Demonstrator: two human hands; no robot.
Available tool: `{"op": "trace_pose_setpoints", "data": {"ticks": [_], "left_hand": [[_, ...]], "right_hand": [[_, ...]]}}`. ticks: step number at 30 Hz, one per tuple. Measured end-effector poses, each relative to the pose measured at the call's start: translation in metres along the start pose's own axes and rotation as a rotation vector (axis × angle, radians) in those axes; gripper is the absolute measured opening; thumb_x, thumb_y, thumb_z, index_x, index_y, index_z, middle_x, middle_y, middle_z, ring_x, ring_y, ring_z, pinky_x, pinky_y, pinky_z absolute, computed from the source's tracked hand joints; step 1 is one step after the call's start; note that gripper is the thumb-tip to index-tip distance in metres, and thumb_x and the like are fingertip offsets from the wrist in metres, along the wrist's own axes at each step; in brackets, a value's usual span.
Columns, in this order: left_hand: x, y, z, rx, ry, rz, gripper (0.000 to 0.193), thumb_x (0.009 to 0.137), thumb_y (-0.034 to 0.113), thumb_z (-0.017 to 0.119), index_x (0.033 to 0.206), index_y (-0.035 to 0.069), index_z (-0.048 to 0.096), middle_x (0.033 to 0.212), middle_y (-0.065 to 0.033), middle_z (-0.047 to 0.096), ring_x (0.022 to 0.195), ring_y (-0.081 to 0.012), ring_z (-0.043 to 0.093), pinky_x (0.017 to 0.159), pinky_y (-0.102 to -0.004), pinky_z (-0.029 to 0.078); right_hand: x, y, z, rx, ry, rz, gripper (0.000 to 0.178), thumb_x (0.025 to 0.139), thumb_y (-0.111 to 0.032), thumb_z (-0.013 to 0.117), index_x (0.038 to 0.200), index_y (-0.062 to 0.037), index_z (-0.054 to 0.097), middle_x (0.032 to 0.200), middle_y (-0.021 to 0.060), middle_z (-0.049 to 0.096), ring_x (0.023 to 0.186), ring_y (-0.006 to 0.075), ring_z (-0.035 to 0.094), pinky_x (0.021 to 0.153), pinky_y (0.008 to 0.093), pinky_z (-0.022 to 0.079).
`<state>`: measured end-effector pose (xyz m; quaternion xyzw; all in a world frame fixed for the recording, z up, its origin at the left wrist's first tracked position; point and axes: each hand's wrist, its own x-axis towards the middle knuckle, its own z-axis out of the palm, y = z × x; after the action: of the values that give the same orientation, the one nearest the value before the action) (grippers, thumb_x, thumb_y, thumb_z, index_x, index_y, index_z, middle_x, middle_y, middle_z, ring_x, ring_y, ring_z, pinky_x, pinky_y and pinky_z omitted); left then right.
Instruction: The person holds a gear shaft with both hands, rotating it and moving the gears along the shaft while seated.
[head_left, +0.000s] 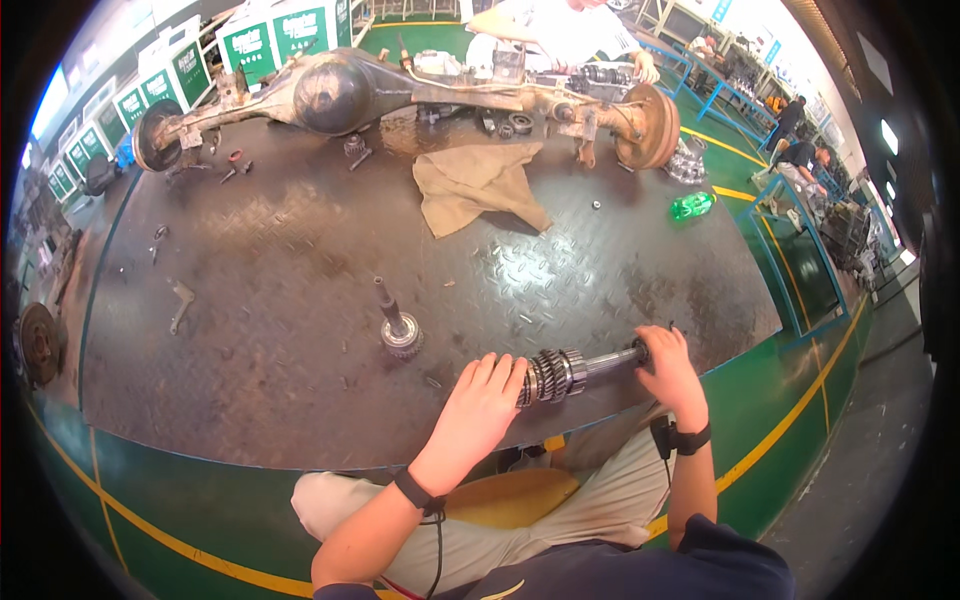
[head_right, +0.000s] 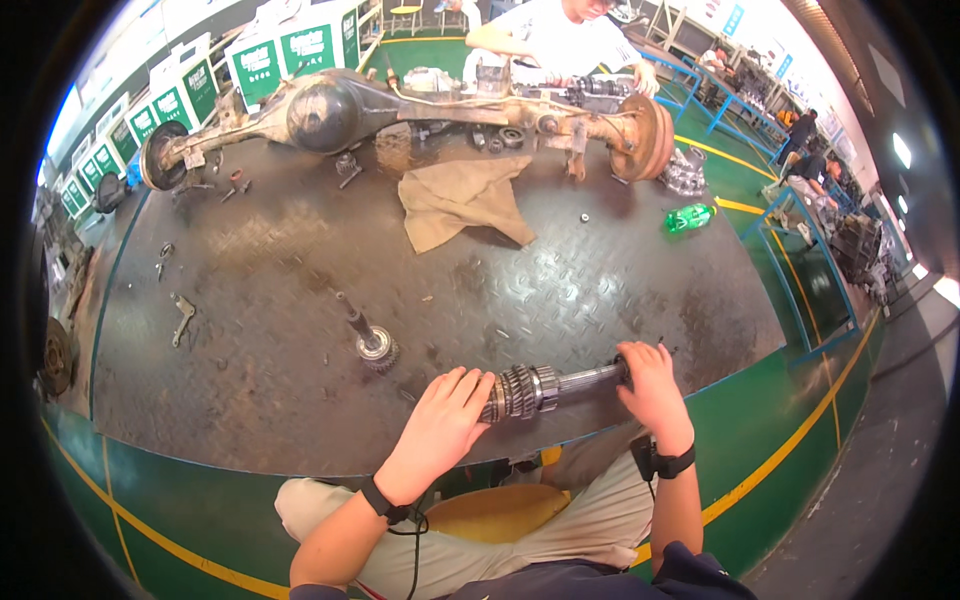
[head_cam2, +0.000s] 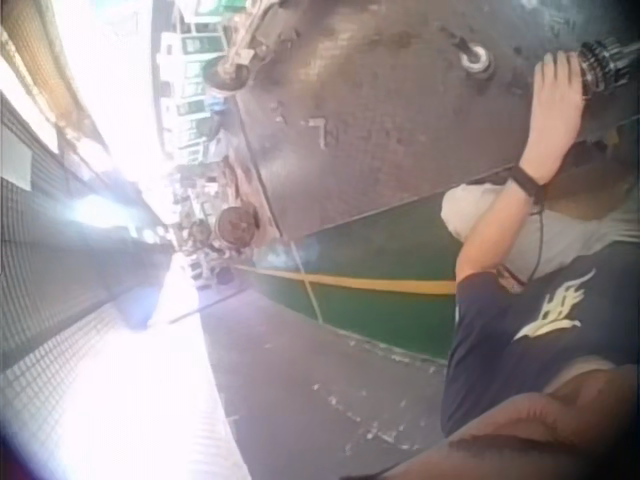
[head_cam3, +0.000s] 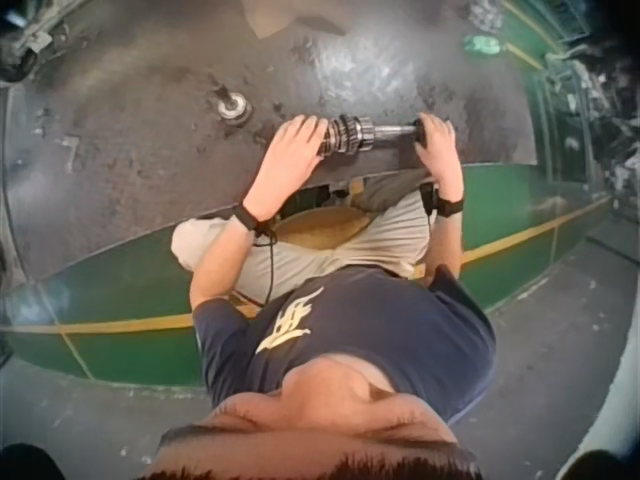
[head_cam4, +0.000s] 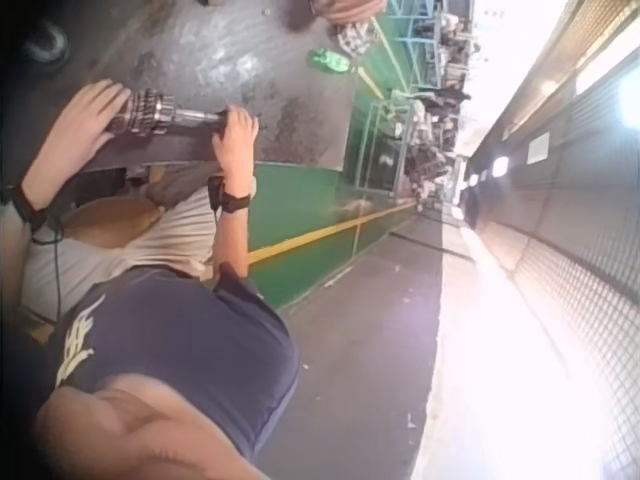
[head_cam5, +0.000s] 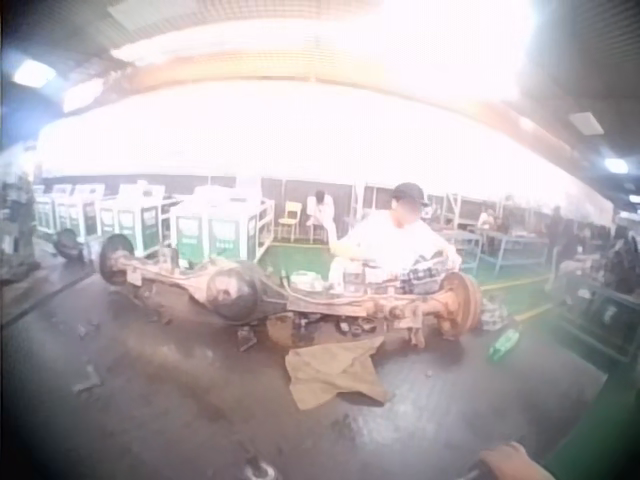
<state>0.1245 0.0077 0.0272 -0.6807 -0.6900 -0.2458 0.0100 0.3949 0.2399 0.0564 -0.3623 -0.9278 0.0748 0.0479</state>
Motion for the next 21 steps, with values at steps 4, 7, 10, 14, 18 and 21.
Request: {"op": "trace_pose_setpoints", "data": {"ticks": [4,7,10,14,18,21], "left_hand": [[-0.001,-0.002,-0.001,-0.074,0.016,0.008,0.076,0.078,0.013,0.088,0.146,-0.001,0.058,0.141,-0.0196,0.063,0.134,-0.0382,0.058,0.115,-0.0479,0.047],[-0.003,-0.003,0.001,-0.086,0.033,0.020,0.076,0.078,0.013,0.089,0.146,-0.001,0.058,0.140,-0.0187,0.063,0.134,-0.0378,0.058,0.114,-0.0478,0.047],[-0.004,-0.003,0.002,-0.095,0.038,0.027,0.075,0.077,0.013,0.089,0.144,-0.001,0.059,0.139,-0.0177,0.064,0.133,-0.0372,0.058,0.114,-0.0475,0.047],[-0.003,-0.007,0.002,-0.130,0.047,0.041,0.072,0.077,0.013,0.089,0.142,0.000,0.059,0.137,-0.0168,0.064,0.132,-0.0359,0.058,0.112,-0.0468,0.048],[-0.005,-0.009,0.002,-0.115,0.058,0.058,0.074,0.079,0.016,0.088,0.144,0.001,0.057,0.137,-0.0163,0.064,0.131,-0.0359,0.059,0.112,-0.0467,0.047],[-0.008,-0.011,0.002,-0.104,0.072,0.085,0.073,0.080,0.016,0.087,0.145,0.001,0.057,0.138,-0.0164,0.063,0.132,-0.0360,0.058,0.111,-0.0471,0.048]], "right_hand": [[-0.005,-0.025,0.006,0.114,0.032,-0.163,0.092,0.080,-0.004,0.079,0.163,-0.0029,0.040,0.159,0.0262,0.049,0.154,0.0399,0.041,0.134,0.0589,0.019],[-0.012,-0.038,-0.003,0.266,0.073,-0.221,0.096,0.081,-0.003,0.077,0.166,-0.0036,0.034,0.164,0.0283,0.044,0.157,0.0414,0.035,0.134,0.0579,0.019],[-0.014,-0.038,-0.014,0.180,0.089,-0.182,0.091,0.081,-0.001,0.075,0.164,-0.0032,0.038,0.164,0.0281,0.044,0.157,0.0411,0.037,0.134,0.0573,0.022],[-0.012,-0.037,-0.015,0.131,-0.006,-0.257,0.084,0.083,-0.004,0.074,0.161,-0.0023,0.043,0.161,0.0256,0.049,0.154,0.0391,0.043,0.132,0.0572,0.026],[0.000,-0.042,-0.001,0.080,-0.171,-0.302,0.076,0.085,-0.012,0.075,0.156,-0.0013,0.049,0.154,0.0216,0.058,0.146,0.0369,0.053,0.129,0.0561,0.031],[0.012,-0.044,0.008,0.017,-0.207,-0.329,0.081,0.083,-0.013,0.078,0.157,-0.0018,0.047,0.135,0.0228,0.067,0.129,0.0393,0.063,0.115,0.0525,0.046]]}}
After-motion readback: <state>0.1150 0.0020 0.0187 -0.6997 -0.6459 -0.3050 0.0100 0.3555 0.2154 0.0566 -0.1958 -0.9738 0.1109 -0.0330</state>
